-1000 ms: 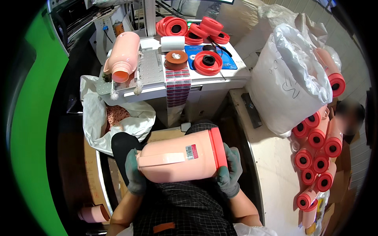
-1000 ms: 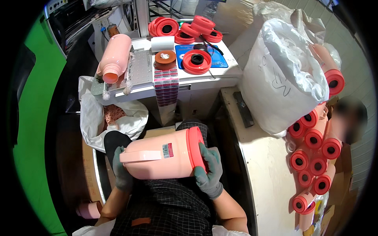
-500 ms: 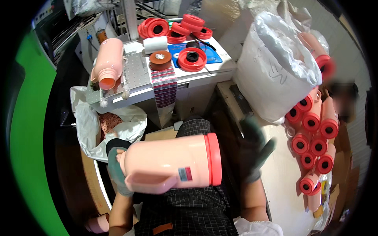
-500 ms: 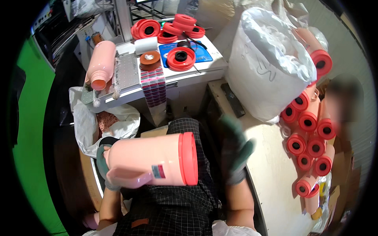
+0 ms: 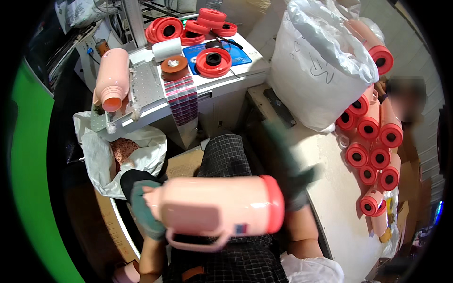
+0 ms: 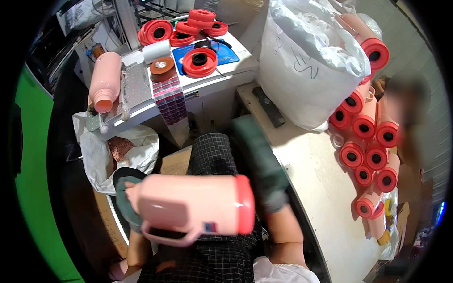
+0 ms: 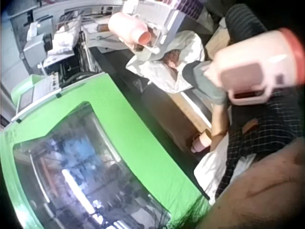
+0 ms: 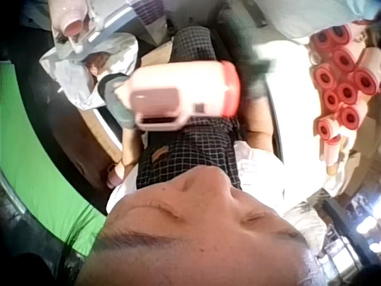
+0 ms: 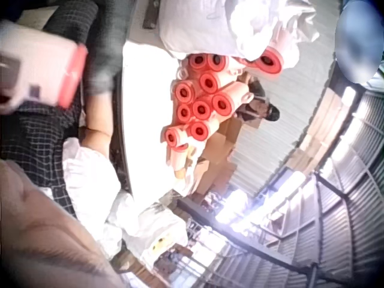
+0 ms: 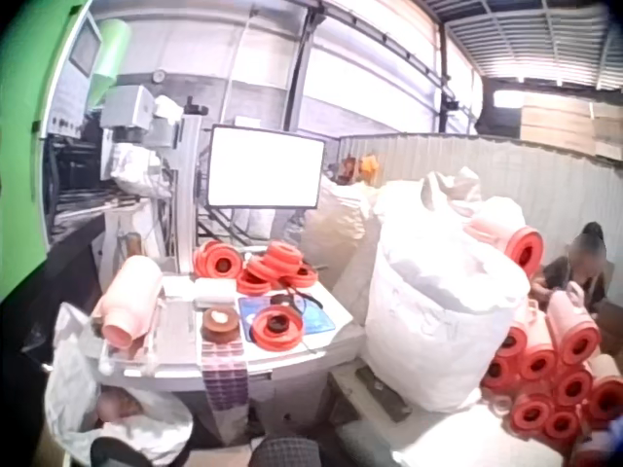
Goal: The person assembles pink plastic containers by placing red lids on them and applying labels. They pick up a container, secure the lid, apply a label from a dispenser, and place the finished unit on a table.
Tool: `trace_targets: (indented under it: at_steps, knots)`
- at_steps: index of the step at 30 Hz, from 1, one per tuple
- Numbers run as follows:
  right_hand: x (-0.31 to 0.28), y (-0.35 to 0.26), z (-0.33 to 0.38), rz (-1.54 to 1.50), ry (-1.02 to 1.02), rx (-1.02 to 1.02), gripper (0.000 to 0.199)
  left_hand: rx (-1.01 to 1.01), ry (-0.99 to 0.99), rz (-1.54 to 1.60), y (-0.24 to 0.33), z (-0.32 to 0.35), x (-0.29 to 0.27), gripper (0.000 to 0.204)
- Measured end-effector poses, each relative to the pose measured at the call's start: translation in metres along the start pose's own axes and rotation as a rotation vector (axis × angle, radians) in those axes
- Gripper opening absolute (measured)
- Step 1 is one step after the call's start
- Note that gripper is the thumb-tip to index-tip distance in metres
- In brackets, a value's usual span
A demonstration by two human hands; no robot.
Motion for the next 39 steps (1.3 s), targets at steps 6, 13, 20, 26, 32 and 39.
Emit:
trace_targets:
  at_steps: [6,13,20,26,32,39]
  knots:
    - [-0.018,0.032,0.007,-0.096,0.014,0.14,0.123,-0.12,0.157,0.086,0.013,0.001,0.018,0.023]
    - [0.0,0.107,0.05,-0.359,-0.036,0.405,0.111,-0.04,0.351,-0.088,-0.006,0.0,0.023,0.016]
    - [-0.005,0.079,0.056,-0.049,0.166,0.262,0.11,0.055,0.128,-0.09,0.018,-0.013,0.006,0.026]
    - [-0.01,0.069,0.086,0.459,0.215,0.016,0.068,0.219,0.094,-0.558,0.048,-0.008,0.036,0.049]
    - [-0.041,0.033,0.068,0.482,0.321,0.011,0.07,0.556,-0.134,-0.437,0.101,0.006,0.058,0.059]
    - [-0.081,0.012,0.062,-0.054,0.337,0.149,0.099,0.352,0.002,-0.615,0.074,-0.041,0.062,0.04]
Point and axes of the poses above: each hand's wrist, its own z-axis away from the middle knuckle, its own x-axis out of the palm, y = z × x, the point moved 8 cm from there along -z, towards the middle knuckle, and after that the axes turned 11 degrees about -z, right-handed, at the moved point
